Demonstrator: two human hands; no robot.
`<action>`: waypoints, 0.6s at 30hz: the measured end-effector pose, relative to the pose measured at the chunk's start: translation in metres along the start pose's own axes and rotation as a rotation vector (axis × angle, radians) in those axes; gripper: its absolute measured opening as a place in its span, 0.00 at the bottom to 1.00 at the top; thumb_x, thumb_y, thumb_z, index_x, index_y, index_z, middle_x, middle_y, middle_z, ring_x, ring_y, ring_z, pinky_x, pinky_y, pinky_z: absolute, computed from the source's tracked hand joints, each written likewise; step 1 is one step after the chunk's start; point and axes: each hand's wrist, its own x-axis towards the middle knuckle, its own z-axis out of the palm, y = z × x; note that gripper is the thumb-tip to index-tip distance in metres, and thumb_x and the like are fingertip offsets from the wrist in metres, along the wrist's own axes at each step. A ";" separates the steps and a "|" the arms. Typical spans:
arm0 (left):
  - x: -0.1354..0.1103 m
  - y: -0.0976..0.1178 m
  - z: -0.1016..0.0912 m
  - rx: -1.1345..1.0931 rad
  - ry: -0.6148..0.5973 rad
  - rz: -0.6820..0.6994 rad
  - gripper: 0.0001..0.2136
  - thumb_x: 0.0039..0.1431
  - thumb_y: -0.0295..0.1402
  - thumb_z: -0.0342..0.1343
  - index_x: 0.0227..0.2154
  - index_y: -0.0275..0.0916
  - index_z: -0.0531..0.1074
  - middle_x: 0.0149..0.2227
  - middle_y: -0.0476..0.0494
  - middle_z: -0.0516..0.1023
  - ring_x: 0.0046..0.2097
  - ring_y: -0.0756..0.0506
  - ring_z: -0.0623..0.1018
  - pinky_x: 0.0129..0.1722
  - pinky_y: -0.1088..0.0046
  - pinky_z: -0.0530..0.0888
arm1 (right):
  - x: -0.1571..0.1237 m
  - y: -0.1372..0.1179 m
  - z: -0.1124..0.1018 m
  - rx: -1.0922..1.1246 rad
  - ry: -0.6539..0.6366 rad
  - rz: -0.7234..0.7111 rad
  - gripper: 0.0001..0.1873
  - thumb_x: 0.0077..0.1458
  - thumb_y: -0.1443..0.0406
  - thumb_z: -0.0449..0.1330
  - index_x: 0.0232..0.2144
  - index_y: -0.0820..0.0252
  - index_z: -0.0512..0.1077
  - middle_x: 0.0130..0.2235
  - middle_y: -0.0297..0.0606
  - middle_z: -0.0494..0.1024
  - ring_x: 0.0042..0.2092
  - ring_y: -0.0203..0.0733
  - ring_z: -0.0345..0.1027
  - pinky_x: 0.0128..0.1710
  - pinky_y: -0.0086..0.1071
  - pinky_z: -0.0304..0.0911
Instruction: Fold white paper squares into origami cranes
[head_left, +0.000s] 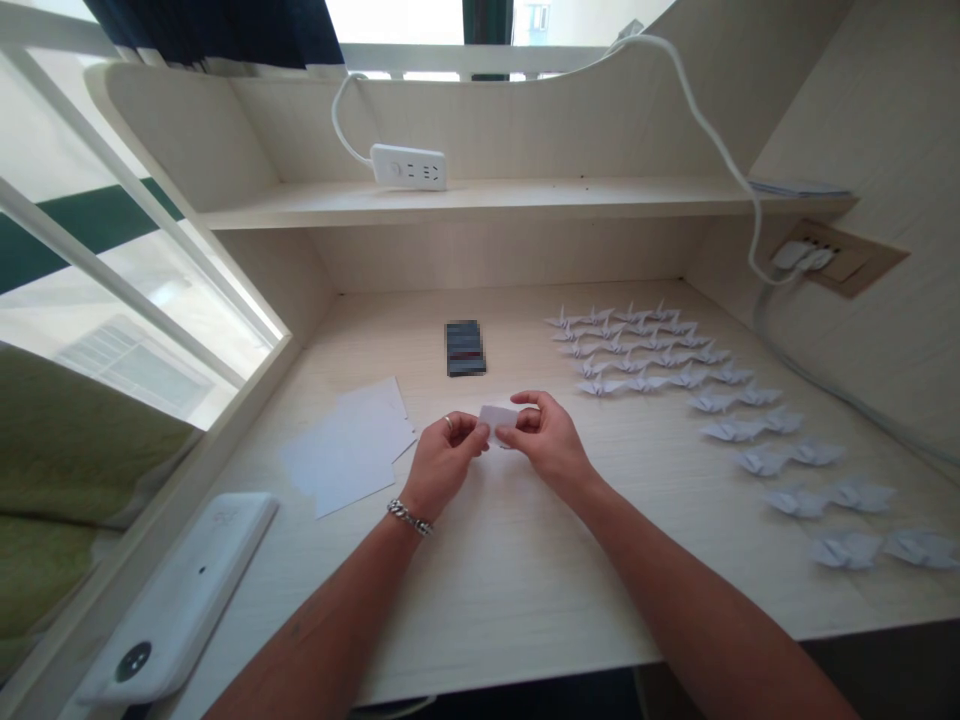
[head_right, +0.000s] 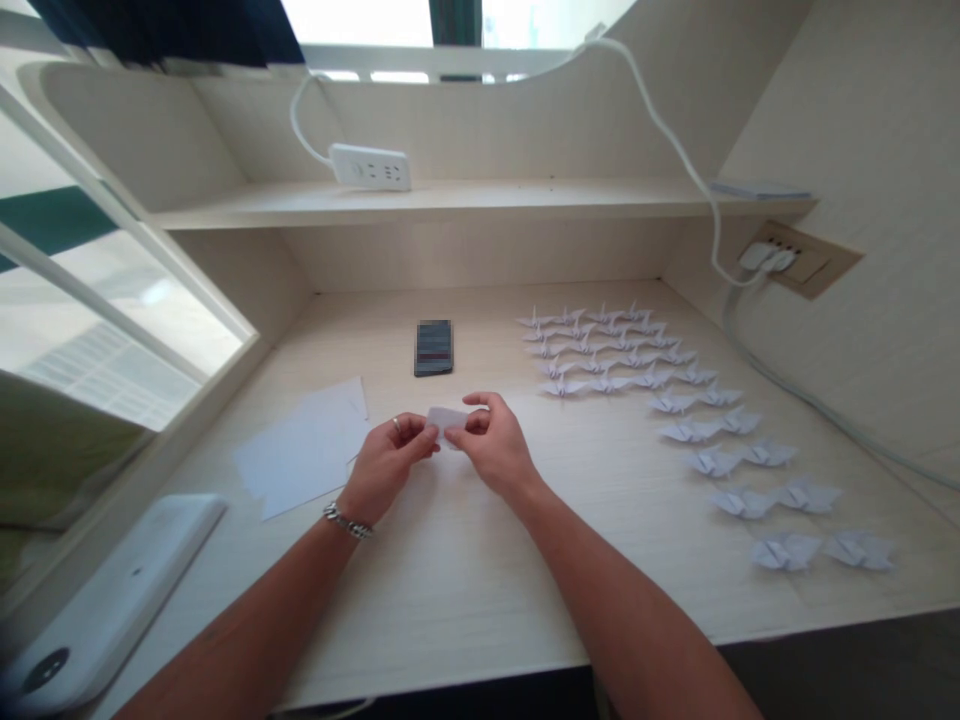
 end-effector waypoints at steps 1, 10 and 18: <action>0.000 0.000 0.000 0.021 0.005 0.014 0.10 0.50 0.38 0.60 0.27 0.34 0.73 0.25 0.47 0.75 0.29 0.49 0.74 0.32 0.73 0.71 | 0.000 0.000 0.000 -0.031 -0.052 0.015 0.24 0.40 0.64 0.68 0.40 0.59 0.66 0.25 0.29 0.74 0.28 0.37 0.70 0.32 0.32 0.67; -0.004 0.006 -0.004 0.309 -0.041 0.090 0.10 0.52 0.39 0.58 0.26 0.36 0.74 0.24 0.45 0.77 0.27 0.48 0.74 0.29 0.73 0.69 | -0.003 -0.005 -0.004 -0.258 -0.133 -0.039 0.13 0.47 0.57 0.64 0.24 0.61 0.73 0.24 0.34 0.74 0.27 0.36 0.65 0.28 0.30 0.60; -0.004 0.013 -0.010 0.299 -0.039 0.050 0.09 0.51 0.37 0.59 0.23 0.37 0.75 0.21 0.47 0.76 0.25 0.49 0.73 0.26 0.75 0.68 | -0.002 -0.012 -0.007 -0.121 -0.256 0.088 0.17 0.47 0.53 0.64 0.28 0.63 0.77 0.28 0.37 0.77 0.31 0.38 0.68 0.35 0.33 0.65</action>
